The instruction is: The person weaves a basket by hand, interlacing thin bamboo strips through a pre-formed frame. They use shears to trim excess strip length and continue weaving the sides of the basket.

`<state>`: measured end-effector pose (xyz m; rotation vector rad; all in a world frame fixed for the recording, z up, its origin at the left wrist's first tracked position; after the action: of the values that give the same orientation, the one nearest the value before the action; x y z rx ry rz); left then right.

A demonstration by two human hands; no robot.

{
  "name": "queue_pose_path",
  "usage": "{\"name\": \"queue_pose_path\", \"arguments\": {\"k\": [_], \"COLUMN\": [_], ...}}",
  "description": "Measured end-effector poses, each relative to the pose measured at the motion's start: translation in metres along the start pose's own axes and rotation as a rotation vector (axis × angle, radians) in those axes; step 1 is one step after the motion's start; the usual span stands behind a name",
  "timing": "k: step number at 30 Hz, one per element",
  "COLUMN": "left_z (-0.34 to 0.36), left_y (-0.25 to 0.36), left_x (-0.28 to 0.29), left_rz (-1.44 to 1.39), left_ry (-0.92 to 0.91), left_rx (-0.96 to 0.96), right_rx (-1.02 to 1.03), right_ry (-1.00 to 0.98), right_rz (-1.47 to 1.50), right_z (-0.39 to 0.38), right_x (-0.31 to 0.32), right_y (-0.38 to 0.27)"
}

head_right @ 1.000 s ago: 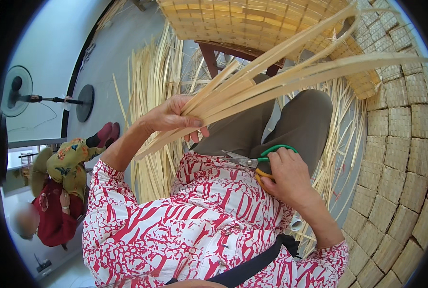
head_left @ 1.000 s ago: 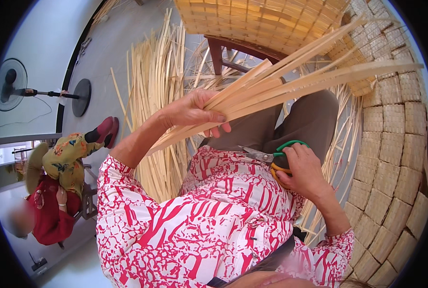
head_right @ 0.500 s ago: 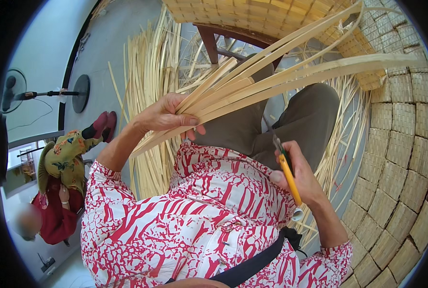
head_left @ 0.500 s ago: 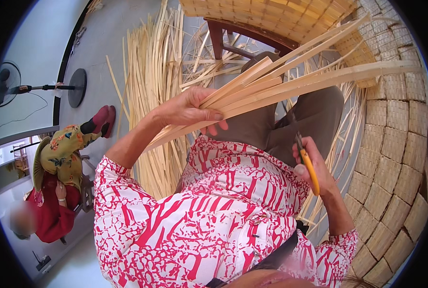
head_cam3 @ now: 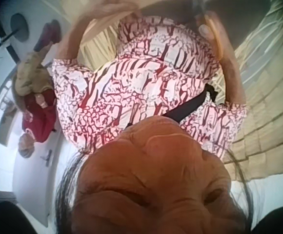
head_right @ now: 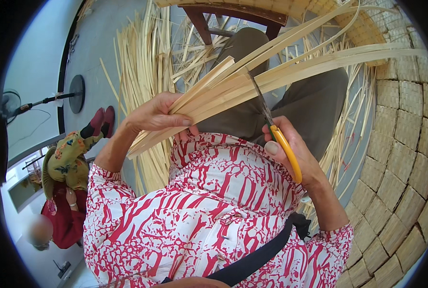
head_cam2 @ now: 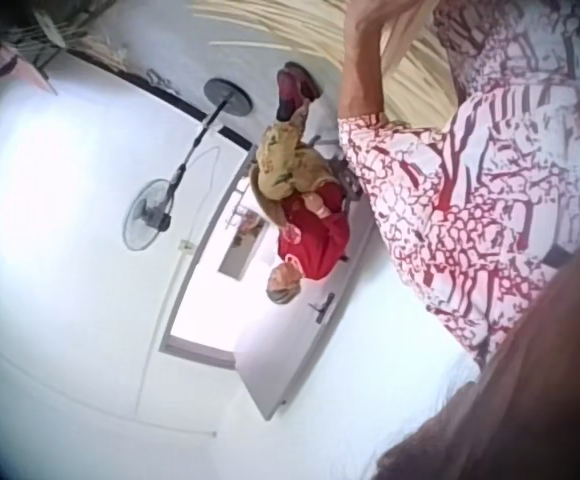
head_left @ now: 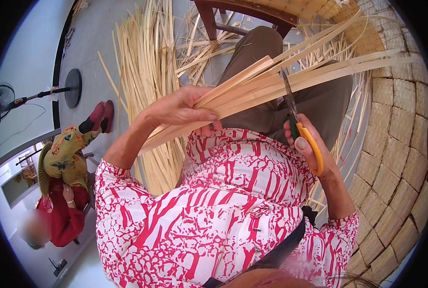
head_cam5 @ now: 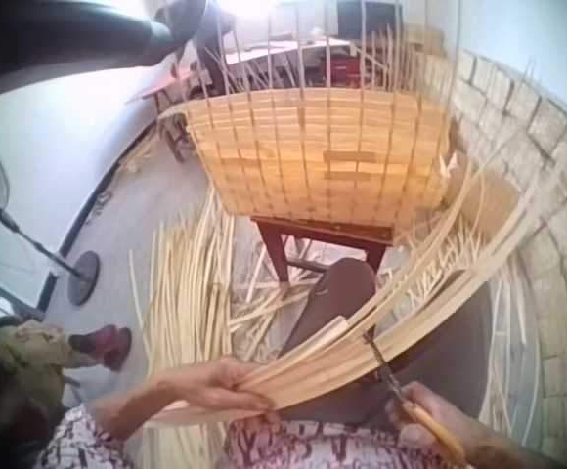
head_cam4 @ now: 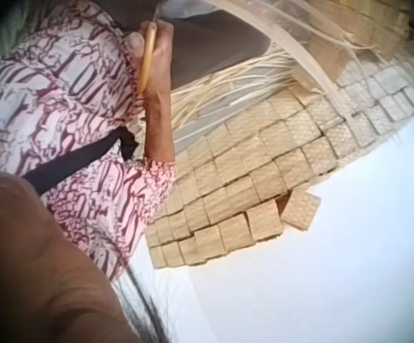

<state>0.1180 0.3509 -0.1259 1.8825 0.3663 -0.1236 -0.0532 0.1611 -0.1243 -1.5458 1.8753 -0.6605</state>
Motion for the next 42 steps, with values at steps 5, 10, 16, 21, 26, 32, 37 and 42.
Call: {"name": "queue_pose_path", "arguments": {"k": [5, 10, 16, 21, 26, 32, 37, 42], "left_z": [-0.001, -0.006, -0.016, -0.021, -0.028, -0.032, -0.020, -0.016], "left_y": [-0.008, 0.002, -0.007, -0.010, -0.010, -0.015, 0.003, 0.001], "left_x": [0.005, 0.002, 0.003, 0.008, 0.017, 0.039, 0.041, 0.043], "left_rz": [0.158, -0.058, -0.088, -0.085, -0.092, -0.096, -0.057, -0.027], "left_ry": [-0.073, -0.013, -0.089, -0.091, -0.020, 0.022, 0.047, 0.025], "left_rx": [-0.084, 0.005, 0.102, 0.145, 0.249, 0.388, 0.429, 0.474], "right_rx": [0.017, 0.052, 0.088, 0.043, 0.221, 0.129, -0.121, -0.063], "right_ry": [-0.020, 0.012, 0.033, 0.008, 0.049, -0.039, -0.093, -0.098], "right_rz": [0.184, 0.000, -0.081, -0.061, -0.200, -0.206, 0.130, 0.138], "right_z": [0.005, 0.008, 0.009, 0.015, 0.024, 0.045, 0.055, 0.055], "right_x": [-0.010, -0.010, -0.017, -0.023, -0.026, -0.032, -0.033, -0.037], "right_y": [-0.001, -0.006, -0.009, 0.001, -0.006, -0.006, 0.019, 0.023]}}
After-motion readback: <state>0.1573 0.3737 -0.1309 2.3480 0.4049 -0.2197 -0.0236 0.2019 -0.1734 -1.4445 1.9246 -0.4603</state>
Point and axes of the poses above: each hand's wrist, its own z-axis towards the middle knuckle, its own x-axis out of the back of the hand, y = z × x, the point moved 8 cm from there along z, towards the middle knuckle, and after that the axes turned 8 degrees about -x, right-handed, at the moved point
